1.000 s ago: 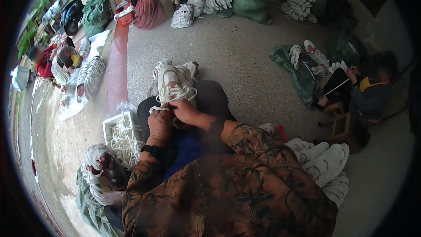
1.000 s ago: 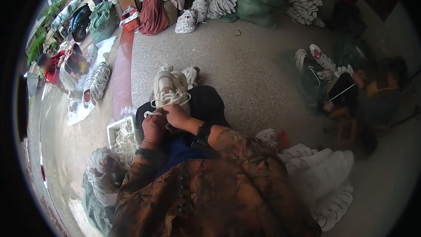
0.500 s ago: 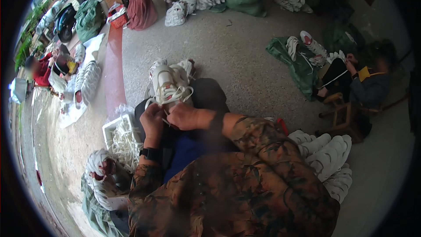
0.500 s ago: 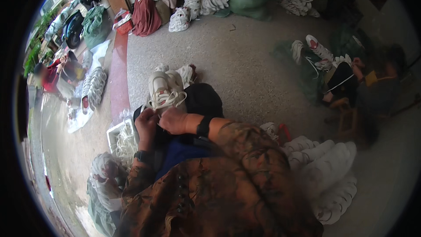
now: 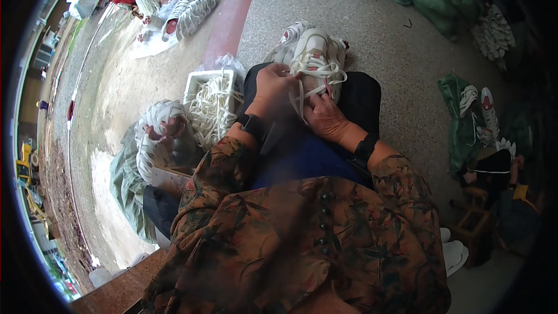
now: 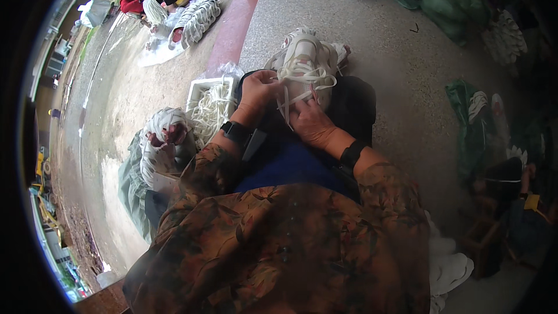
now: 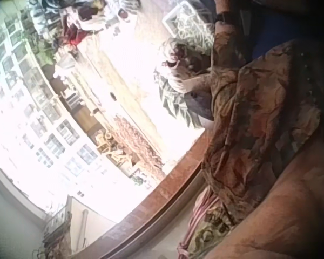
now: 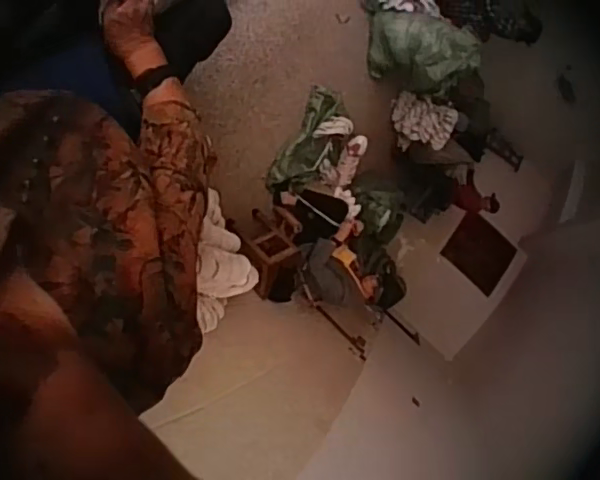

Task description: Lacing a white sneaker while sitting in a workshop.

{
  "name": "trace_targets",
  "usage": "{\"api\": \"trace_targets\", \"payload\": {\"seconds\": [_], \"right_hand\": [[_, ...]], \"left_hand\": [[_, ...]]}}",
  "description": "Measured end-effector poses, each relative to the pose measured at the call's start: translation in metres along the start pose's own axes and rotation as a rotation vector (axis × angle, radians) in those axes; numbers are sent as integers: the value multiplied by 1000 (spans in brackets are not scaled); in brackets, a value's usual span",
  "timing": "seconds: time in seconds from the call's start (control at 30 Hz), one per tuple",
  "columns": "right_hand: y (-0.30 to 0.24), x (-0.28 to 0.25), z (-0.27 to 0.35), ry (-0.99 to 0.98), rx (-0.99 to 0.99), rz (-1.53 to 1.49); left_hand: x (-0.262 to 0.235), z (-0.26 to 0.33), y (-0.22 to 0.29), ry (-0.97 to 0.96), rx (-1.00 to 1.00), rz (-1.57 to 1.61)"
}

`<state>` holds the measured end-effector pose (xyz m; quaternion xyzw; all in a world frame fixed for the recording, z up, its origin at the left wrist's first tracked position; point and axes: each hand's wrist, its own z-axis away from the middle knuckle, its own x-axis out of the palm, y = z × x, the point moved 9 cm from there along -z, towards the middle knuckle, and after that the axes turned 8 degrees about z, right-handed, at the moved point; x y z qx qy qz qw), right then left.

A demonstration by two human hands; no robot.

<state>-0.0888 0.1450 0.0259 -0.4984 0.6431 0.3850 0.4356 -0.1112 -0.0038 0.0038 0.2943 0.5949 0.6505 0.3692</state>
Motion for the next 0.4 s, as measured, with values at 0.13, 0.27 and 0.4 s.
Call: {"api": "trace_targets", "payload": {"seconds": [0.13, 0.27, 0.4], "right_hand": [[35, -39, -9, 72, 133, -450], [107, -82, 24, 337, 682, -1116], [113, -128, 43, 598, 663, -1095]], "left_hand": [[2, -15, 0, -38, -140, 131], [-4, -18, 15, -49, -68, 684], [0, 18, 43, -228, 481, 26]]}}
